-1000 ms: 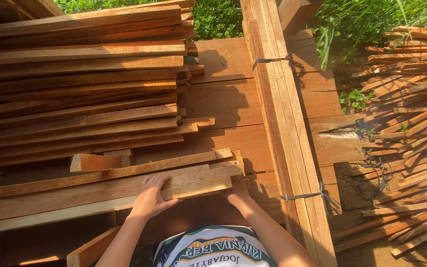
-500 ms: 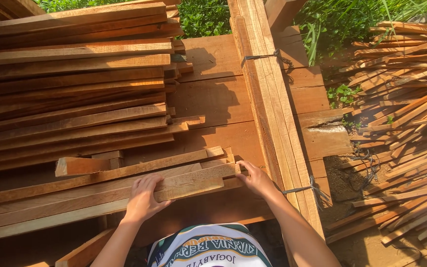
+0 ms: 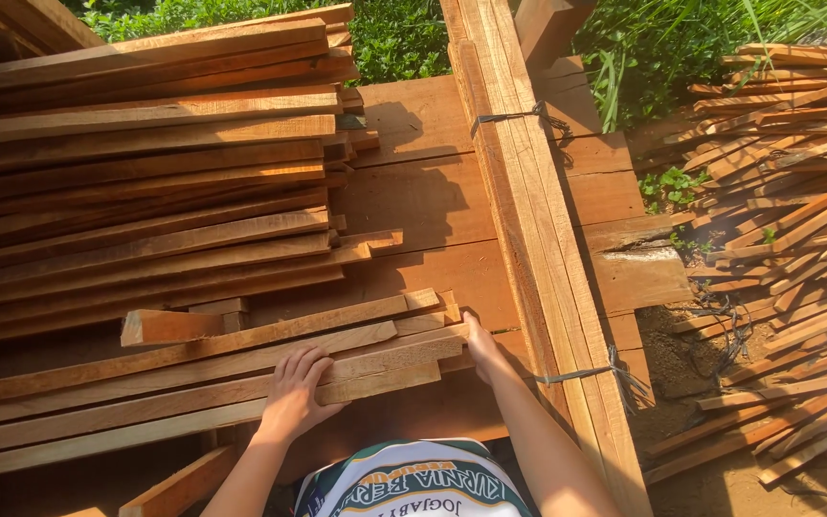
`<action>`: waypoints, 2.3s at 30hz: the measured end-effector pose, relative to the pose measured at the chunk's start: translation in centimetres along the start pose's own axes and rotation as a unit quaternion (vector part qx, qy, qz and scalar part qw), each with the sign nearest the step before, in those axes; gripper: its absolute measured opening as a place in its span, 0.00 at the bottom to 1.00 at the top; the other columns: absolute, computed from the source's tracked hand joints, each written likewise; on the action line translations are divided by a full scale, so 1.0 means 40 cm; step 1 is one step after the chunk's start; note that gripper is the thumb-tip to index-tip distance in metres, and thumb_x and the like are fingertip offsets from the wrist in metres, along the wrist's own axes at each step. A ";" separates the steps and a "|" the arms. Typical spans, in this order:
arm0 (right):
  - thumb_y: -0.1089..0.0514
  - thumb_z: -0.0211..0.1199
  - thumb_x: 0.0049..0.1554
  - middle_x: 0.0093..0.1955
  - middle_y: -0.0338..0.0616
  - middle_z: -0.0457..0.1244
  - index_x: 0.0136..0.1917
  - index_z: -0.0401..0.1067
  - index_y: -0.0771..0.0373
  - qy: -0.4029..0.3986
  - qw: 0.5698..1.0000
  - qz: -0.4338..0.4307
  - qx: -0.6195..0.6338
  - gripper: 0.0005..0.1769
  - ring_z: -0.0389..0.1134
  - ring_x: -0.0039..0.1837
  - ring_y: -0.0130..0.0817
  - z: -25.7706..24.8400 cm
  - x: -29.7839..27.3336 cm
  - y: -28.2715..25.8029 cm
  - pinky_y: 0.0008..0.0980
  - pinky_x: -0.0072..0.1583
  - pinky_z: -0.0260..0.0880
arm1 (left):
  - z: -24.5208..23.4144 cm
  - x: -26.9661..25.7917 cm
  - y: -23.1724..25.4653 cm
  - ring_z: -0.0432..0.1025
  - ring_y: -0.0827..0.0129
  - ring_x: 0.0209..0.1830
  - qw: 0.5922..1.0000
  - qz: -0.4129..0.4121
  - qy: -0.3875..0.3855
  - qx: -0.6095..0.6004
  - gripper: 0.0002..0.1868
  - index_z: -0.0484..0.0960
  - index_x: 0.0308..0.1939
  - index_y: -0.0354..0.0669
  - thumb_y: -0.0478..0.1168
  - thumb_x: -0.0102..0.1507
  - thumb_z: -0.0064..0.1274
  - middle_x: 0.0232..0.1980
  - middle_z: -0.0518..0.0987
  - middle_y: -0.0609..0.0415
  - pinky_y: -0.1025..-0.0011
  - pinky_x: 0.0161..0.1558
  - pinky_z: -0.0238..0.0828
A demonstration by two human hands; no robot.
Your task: Organizing and bundling thin wooden planks using wire ties.
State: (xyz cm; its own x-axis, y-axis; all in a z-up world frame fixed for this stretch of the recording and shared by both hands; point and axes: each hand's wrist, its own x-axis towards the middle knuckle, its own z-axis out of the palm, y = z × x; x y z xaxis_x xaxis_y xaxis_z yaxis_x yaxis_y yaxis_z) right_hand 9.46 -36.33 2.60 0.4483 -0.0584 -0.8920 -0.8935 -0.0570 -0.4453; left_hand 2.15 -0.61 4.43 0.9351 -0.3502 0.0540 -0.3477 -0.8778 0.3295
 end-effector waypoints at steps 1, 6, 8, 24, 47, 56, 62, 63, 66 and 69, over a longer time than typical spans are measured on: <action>0.37 0.30 0.66 0.85 0.46 0.43 0.82 0.49 0.53 0.000 1.000 0.002 -0.002 0.37 0.40 0.85 0.46 -0.002 0.034 0.013 0.59 0.81 0.38 | 0.001 0.001 -0.004 0.61 0.62 0.71 1.000 -0.002 0.000 -0.001 0.42 0.77 0.55 0.49 0.60 0.42 0.72 0.66 0.71 0.61 0.60 0.73 0.52; 0.37 0.32 0.65 0.80 0.50 0.53 0.78 0.58 0.60 0.052 0.996 -0.044 -0.062 0.38 0.54 0.80 0.48 -0.009 0.130 0.076 0.49 0.75 0.56 | -0.007 0.014 -0.004 0.58 0.63 0.75 1.000 0.017 -0.001 0.015 0.44 0.75 0.56 0.50 0.65 0.42 0.71 0.68 0.70 0.62 0.60 0.73 0.51; 0.41 0.31 0.66 0.78 0.51 0.56 0.78 0.58 0.58 0.047 0.993 -0.050 -0.095 0.35 0.57 0.77 0.48 -0.008 0.142 0.077 0.49 0.72 0.59 | -0.017 0.021 -0.001 0.59 0.62 0.75 0.999 0.027 0.007 0.021 0.43 0.75 0.56 0.49 0.65 0.43 0.70 0.68 0.70 0.61 0.59 0.73 0.50; 0.44 0.37 0.67 0.78 0.49 0.57 0.76 0.59 0.64 -0.017 0.994 -0.092 -0.052 0.32 0.59 0.76 0.42 0.000 0.085 -0.020 0.43 0.72 0.60 | -0.027 0.025 0.001 0.57 0.62 0.75 1.000 0.022 -0.004 0.002 0.46 0.75 0.59 0.50 0.61 0.41 0.73 0.70 0.69 0.61 0.58 0.74 0.49; 0.38 0.61 0.55 0.78 0.39 0.52 0.59 0.78 0.55 0.132 0.831 -0.215 -0.496 0.26 0.56 0.75 0.42 0.061 -0.008 -0.096 0.47 0.71 0.57 | -0.037 0.028 0.003 0.57 0.62 0.75 1.000 0.016 -0.005 -0.013 0.45 0.76 0.58 0.51 0.60 0.40 0.73 0.71 0.69 0.61 0.58 0.74 0.49; 0.36 0.66 0.50 0.60 0.41 0.65 0.52 0.77 0.56 0.107 0.888 -0.182 -0.408 0.26 0.63 0.65 0.42 0.027 0.044 -0.084 0.42 0.64 0.66 | -0.034 0.032 0.004 0.57 0.61 0.75 1.000 0.021 -0.003 -0.020 0.46 0.76 0.59 0.50 0.63 0.42 0.72 0.71 0.69 0.60 0.57 0.74 0.48; 0.47 0.68 0.53 0.56 0.40 0.68 0.57 0.76 0.57 0.110 0.859 -0.345 -0.361 0.21 0.69 0.59 0.37 -0.005 0.057 -0.086 0.37 0.59 0.70 | -0.037 0.049 0.018 0.60 0.60 0.74 0.999 0.011 0.022 -0.026 0.42 0.73 0.63 0.47 0.69 0.55 0.59 0.69 0.72 0.59 0.56 0.75 0.46; 0.47 0.68 0.54 0.61 0.38 0.66 0.62 0.73 0.54 0.116 0.823 -0.384 -0.401 0.24 0.66 0.63 0.40 -0.007 0.050 -0.095 0.40 0.62 0.68 | -0.042 0.060 0.028 0.60 0.62 0.74 0.999 -0.008 0.029 -0.037 0.38 0.72 0.64 0.48 0.63 0.57 0.60 0.68 0.73 0.61 0.56 0.77 0.44; 0.53 0.71 0.51 0.67 0.46 0.65 0.68 0.71 0.50 0.053 0.779 -0.442 -0.442 0.31 0.65 0.69 0.52 -0.006 0.075 -0.124 0.50 0.69 0.65 | 0.044 0.107 0.004 0.57 0.61 0.76 0.999 -0.019 0.044 0.022 0.36 0.70 0.66 0.58 0.64 0.58 0.57 0.71 0.68 0.61 0.52 0.75 0.44; 0.55 0.68 0.54 0.64 0.56 0.67 0.64 0.74 0.60 -0.031 0.795 -0.436 -0.420 0.25 0.67 0.67 0.59 0.010 0.055 -0.181 0.53 0.68 0.65 | 0.087 0.169 0.002 0.58 0.62 0.76 0.997 -0.066 0.022 0.028 0.40 0.70 0.66 0.56 0.65 0.54 0.60 0.71 0.68 0.62 0.50 0.75 0.45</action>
State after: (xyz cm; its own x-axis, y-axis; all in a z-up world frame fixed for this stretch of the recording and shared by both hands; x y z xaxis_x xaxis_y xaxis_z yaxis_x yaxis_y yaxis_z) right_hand 16.90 -35.63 3.81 0.8631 0.4166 -0.2853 0.1013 -0.6965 -0.7104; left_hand 8.20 -4.19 1.54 0.9746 -0.2171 0.0556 -0.2239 -0.9323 0.2840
